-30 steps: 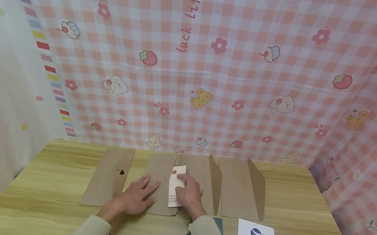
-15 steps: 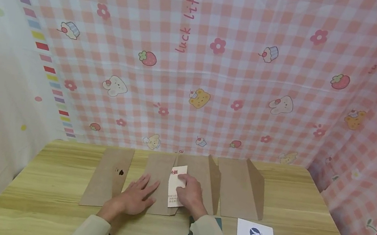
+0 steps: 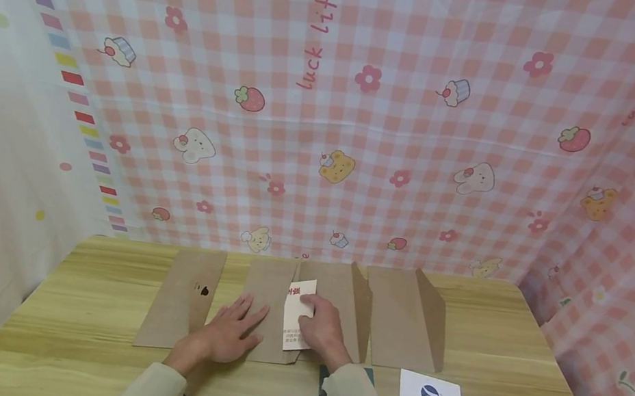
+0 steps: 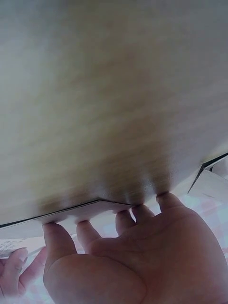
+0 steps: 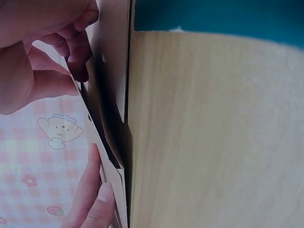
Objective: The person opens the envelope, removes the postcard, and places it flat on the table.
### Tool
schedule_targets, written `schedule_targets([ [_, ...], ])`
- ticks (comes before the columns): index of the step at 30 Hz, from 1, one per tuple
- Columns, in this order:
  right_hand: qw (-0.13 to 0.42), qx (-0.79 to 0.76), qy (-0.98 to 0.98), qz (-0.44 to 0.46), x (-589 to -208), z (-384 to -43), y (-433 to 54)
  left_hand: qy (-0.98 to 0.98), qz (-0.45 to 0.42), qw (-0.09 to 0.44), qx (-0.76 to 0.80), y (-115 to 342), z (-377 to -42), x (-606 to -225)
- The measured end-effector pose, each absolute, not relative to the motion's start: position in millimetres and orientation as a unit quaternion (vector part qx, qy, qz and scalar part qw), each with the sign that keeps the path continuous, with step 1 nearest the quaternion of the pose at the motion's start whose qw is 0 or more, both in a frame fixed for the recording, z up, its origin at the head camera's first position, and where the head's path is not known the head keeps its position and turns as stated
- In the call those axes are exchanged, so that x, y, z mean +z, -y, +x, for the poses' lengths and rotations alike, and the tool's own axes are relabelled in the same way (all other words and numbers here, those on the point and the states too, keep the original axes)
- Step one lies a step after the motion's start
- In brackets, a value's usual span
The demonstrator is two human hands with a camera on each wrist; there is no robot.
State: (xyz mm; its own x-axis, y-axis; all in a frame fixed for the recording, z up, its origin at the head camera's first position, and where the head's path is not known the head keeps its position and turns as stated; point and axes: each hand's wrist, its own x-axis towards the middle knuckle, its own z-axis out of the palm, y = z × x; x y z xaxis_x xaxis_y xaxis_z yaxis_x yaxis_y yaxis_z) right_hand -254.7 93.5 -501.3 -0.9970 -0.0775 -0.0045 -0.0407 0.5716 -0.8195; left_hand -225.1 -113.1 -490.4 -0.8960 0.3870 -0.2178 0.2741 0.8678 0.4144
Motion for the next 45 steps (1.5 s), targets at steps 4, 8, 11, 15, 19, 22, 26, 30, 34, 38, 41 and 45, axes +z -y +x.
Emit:
schedule_targets([
  [4,0.021,-0.464,-0.885,-0.033,-501,-255,-94,-0.954,0.175,0.146,0.193,113,-225,-491],
  [8,0.022,-0.464,-0.885,-0.031,-499,-254,-94,-0.954,0.176,0.145,0.196,114,-225,-492],
  [11,0.022,-0.465,-0.884,-0.031,-499,-253,-94,-0.954,0.177,0.145,0.196,114,-226,-493],
  [15,0.025,-0.468,-0.883,-0.028,-497,-252,-95,-0.954,0.177,0.144,0.194,115,-226,-493],
  [19,0.021,-0.463,-0.886,-0.031,-496,-252,-97,-0.954,0.177,0.144,0.192,114,-226,-493],
  [22,0.016,-0.460,-0.887,-0.036,-497,-252,-99,-0.954,0.177,0.143,0.194,114,-226,-493],
  [26,0.015,-0.460,-0.887,-0.040,-497,-252,-101,-0.954,0.177,0.143,0.197,114,-225,-493],
  [30,0.017,-0.460,-0.887,-0.041,-497,-252,-102,-0.955,0.175,0.141,0.194,114,-225,-493],
  [34,0.019,-0.459,-0.887,-0.041,-496,-252,-103,-0.955,0.174,0.142,0.195,114,-225,-494],
  [38,0.018,-0.457,-0.888,-0.042,-496,-252,-104,-0.954,0.174,0.143,0.196,114,-225,-494],
  [41,0.018,-0.457,-0.888,-0.043,-496,-252,-105,-0.955,0.174,0.142,0.195,114,-225,-494],
  [45,0.024,-0.460,-0.887,-0.034,-495,-252,-106,-0.955,0.175,0.142,0.194,114,-225,-494],
])
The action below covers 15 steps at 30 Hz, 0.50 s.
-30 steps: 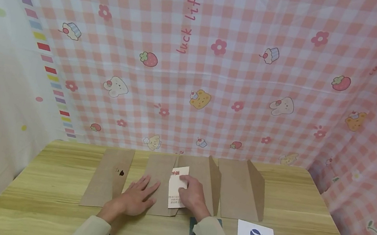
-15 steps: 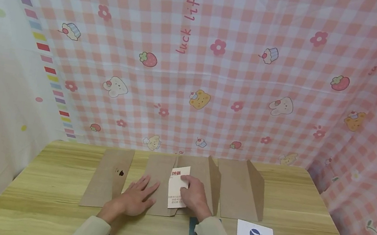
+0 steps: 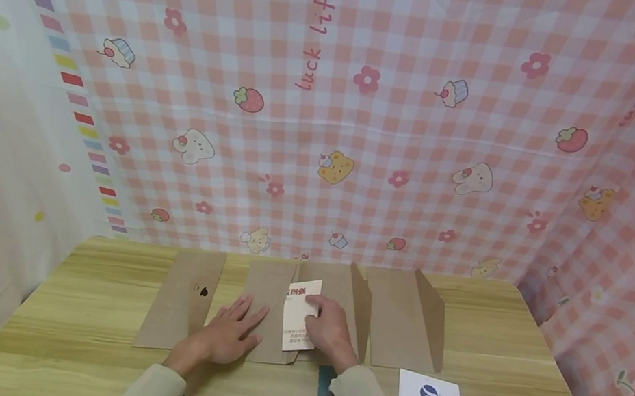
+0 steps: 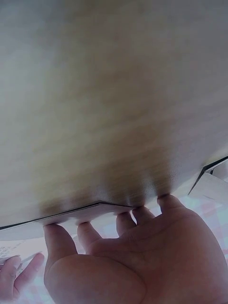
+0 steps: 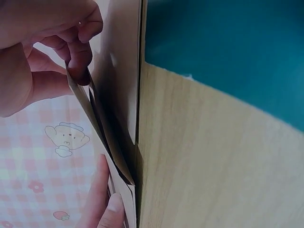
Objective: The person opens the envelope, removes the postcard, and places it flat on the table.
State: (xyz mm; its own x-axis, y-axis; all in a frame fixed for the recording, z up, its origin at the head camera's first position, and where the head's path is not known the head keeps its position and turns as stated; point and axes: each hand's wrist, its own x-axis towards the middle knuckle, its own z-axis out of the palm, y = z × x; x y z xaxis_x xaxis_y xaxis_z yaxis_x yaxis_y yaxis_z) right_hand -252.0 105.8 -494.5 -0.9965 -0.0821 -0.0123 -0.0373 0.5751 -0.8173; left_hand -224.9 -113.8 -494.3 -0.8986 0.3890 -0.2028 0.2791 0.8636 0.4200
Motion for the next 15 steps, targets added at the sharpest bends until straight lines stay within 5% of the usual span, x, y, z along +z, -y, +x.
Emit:
schedule_targets([
  [15,0.027,-0.456,-0.889,-0.026,-492.3,-249.7,-112.0,-0.957,0.173,0.138,0.187,112.6,-225.2,-494.1],
])
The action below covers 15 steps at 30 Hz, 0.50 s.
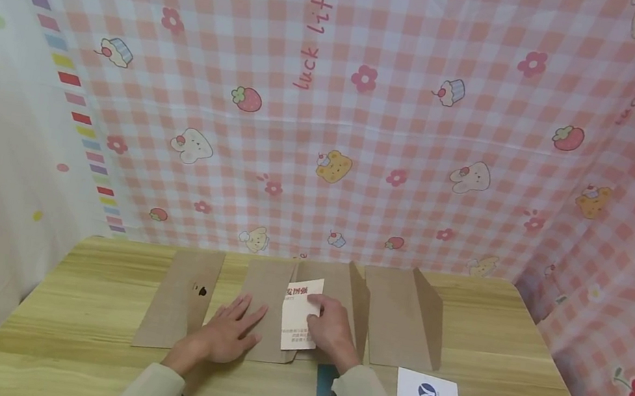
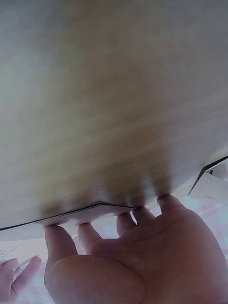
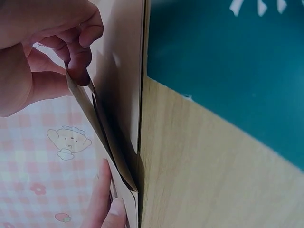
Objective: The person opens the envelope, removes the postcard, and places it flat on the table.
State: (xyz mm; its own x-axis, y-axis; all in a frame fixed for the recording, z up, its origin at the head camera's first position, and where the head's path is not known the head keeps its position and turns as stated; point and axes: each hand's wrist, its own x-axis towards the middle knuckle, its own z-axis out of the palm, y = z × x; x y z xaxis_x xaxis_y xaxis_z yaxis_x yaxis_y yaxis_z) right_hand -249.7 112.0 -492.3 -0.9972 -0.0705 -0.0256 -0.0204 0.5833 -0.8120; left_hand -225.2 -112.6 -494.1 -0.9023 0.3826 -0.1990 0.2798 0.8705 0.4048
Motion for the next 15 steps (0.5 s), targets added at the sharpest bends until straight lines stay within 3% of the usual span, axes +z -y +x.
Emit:
schedule_targets([
  [15,0.024,-0.458,-0.888,-0.021,-491.6,-248.5,-116.0,-0.958,0.170,0.139,0.183,112.3,-225.0,-493.8],
])
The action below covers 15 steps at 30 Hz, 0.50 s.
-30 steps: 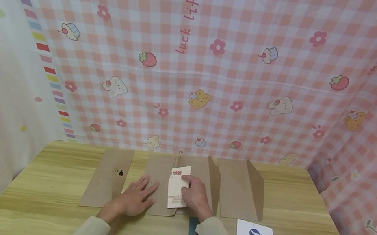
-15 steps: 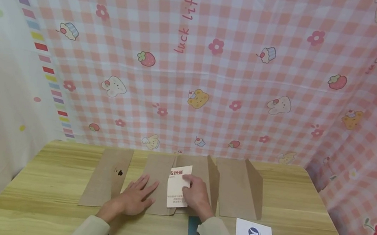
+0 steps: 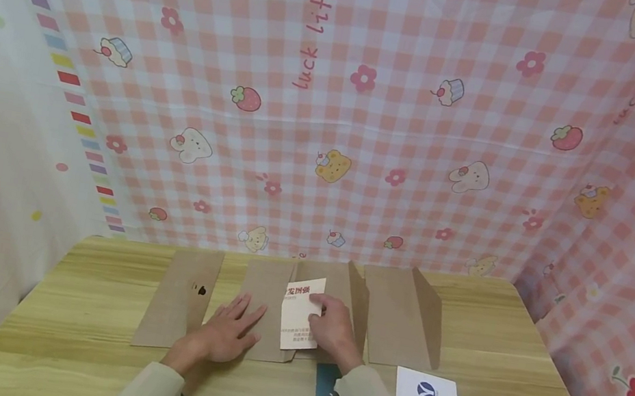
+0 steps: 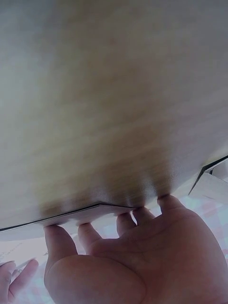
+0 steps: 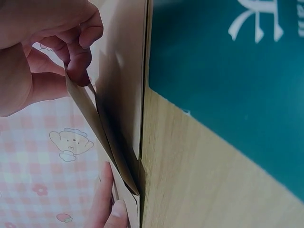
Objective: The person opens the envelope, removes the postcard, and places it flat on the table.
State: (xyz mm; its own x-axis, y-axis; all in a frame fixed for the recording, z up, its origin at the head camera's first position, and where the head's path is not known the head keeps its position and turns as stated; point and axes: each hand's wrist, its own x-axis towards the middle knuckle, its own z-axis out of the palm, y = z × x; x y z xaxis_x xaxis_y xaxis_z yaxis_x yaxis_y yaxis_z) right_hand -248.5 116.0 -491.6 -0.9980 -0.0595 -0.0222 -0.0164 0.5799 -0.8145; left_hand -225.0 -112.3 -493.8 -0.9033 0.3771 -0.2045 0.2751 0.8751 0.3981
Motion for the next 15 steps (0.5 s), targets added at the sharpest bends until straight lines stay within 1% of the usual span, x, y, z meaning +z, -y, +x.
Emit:
schedule_targets([
  [15,0.024,-0.462,-0.887,-0.012,-491.8,-246.7,-119.9,-0.956,0.175,0.136,0.194,113.6,-223.1,-493.0],
])
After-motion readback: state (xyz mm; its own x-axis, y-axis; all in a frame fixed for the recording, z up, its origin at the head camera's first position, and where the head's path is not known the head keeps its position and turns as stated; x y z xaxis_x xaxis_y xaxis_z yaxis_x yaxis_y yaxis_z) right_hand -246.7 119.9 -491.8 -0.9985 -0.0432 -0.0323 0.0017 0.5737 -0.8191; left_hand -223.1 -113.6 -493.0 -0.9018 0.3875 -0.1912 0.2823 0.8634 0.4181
